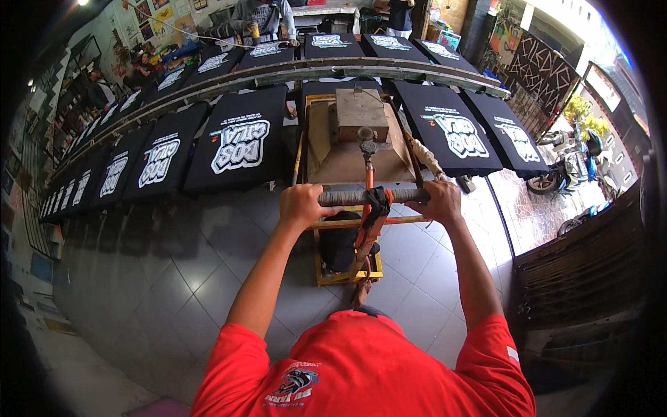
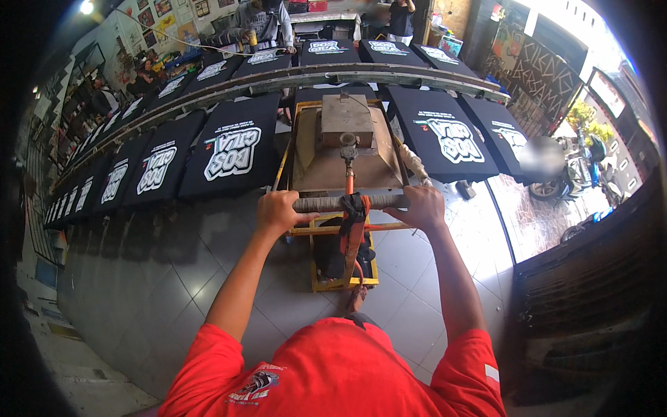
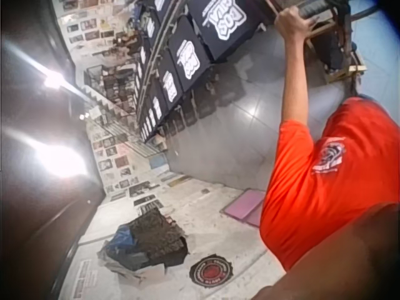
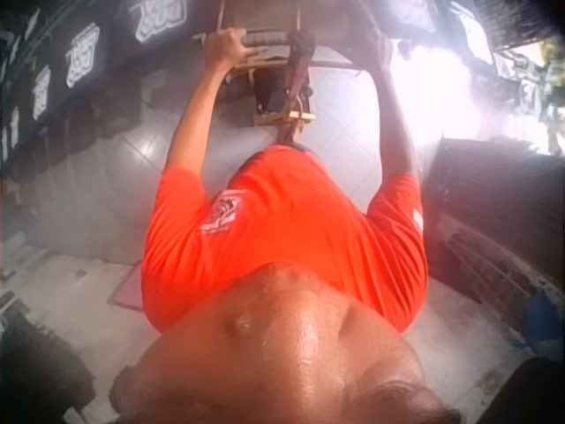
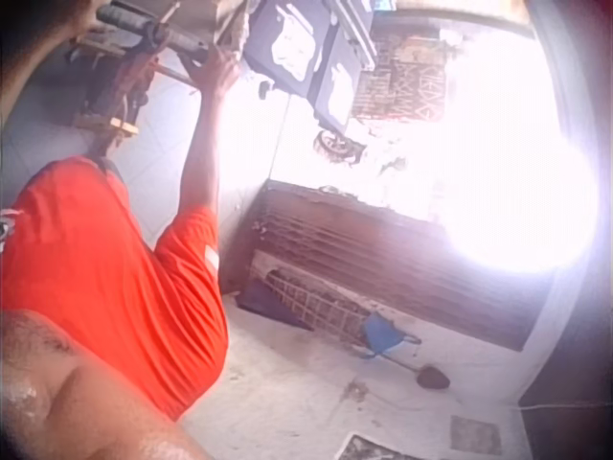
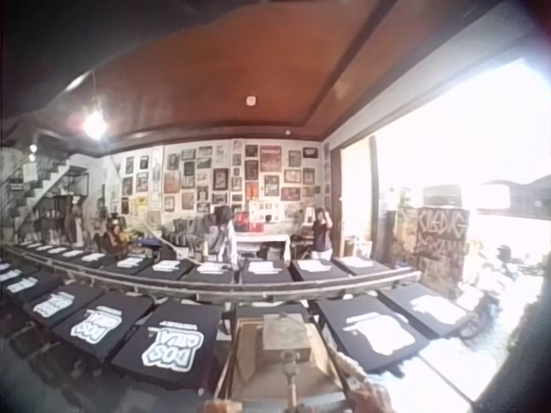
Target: The person pushes a mobile flash dryer unit along a track over a series of screen-printed t-shirts laid out on tables, stopping briefly at each station to dry the ink.
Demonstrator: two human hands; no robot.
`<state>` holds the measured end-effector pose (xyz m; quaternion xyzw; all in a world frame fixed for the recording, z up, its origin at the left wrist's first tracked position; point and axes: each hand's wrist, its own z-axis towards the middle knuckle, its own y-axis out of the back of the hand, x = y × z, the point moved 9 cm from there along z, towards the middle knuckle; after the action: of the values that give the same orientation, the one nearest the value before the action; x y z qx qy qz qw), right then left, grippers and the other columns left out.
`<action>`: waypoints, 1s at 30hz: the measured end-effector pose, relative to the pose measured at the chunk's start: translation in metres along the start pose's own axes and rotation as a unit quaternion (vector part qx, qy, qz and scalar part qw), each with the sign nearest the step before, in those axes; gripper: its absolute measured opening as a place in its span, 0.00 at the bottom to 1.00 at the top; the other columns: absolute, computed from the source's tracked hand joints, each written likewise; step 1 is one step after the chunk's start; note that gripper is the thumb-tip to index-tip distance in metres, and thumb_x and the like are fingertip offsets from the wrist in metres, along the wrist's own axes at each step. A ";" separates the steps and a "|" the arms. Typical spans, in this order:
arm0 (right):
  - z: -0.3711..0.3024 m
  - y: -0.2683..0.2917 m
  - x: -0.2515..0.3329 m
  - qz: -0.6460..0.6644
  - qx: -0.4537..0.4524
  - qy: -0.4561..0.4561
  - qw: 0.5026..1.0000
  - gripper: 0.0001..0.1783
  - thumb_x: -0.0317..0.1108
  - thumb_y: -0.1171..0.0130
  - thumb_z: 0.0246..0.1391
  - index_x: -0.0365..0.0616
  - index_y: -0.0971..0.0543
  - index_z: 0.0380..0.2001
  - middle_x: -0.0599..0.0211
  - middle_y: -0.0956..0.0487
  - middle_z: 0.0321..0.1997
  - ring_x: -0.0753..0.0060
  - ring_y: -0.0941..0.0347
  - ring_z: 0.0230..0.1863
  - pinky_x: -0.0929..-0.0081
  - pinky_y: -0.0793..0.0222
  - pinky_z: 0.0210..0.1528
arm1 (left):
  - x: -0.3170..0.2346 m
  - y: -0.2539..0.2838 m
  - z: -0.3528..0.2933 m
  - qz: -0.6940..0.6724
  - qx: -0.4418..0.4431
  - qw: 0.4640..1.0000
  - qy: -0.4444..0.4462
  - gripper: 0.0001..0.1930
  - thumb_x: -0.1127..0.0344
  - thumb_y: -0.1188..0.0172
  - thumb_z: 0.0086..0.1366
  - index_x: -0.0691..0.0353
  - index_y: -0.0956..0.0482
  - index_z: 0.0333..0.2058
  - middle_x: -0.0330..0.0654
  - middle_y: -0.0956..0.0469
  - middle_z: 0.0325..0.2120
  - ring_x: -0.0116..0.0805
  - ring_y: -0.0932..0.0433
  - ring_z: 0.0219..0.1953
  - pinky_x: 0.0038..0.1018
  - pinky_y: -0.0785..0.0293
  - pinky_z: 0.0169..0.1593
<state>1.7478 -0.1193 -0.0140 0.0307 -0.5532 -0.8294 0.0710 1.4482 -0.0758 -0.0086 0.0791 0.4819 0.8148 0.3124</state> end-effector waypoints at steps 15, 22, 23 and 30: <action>0.000 0.001 0.000 -0.008 -0.016 0.006 1.000 0.33 0.70 0.33 0.39 0.49 0.22 0.23 0.68 0.21 0.23 0.62 0.21 0.31 0.64 0.27 0.39 | -0.001 0.002 0.000 -0.008 -0.035 0.999 -0.016 0.37 0.26 0.31 0.37 0.60 0.28 0.15 0.45 0.23 0.15 0.48 0.21 0.20 0.40 0.26 0.25; -0.001 -0.001 -0.003 0.012 -0.037 0.013 0.999 0.32 0.69 0.31 0.37 0.50 0.24 0.20 0.69 0.22 0.21 0.63 0.22 0.29 0.63 0.27 0.36 | 0.000 -0.002 0.001 -0.003 -0.017 1.000 -0.015 0.37 0.26 0.31 0.38 0.60 0.28 0.15 0.45 0.23 0.16 0.47 0.21 0.20 0.39 0.25 0.25; -0.001 0.000 -0.003 0.012 -0.036 0.013 0.999 0.32 0.69 0.31 0.37 0.50 0.24 0.20 0.69 0.22 0.21 0.63 0.22 0.29 0.63 0.27 0.36 | -0.001 0.000 0.001 0.000 -0.016 1.000 -0.015 0.36 0.26 0.31 0.39 0.60 0.28 0.16 0.45 0.23 0.16 0.47 0.21 0.20 0.39 0.25 0.25; 0.000 0.001 -0.002 -0.001 -0.028 0.009 1.000 0.33 0.70 0.32 0.37 0.49 0.25 0.19 0.69 0.22 0.20 0.63 0.22 0.29 0.64 0.27 0.35 | -0.004 0.003 0.001 -0.004 -0.023 1.000 -0.018 0.34 0.30 0.29 0.38 0.60 0.27 0.16 0.44 0.23 0.16 0.47 0.21 0.21 0.39 0.25 0.26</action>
<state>1.7494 -0.1189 -0.0134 0.0367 -0.5291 -0.8444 0.0755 1.4501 -0.0782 -0.0046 0.0843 0.4573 0.8230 0.3262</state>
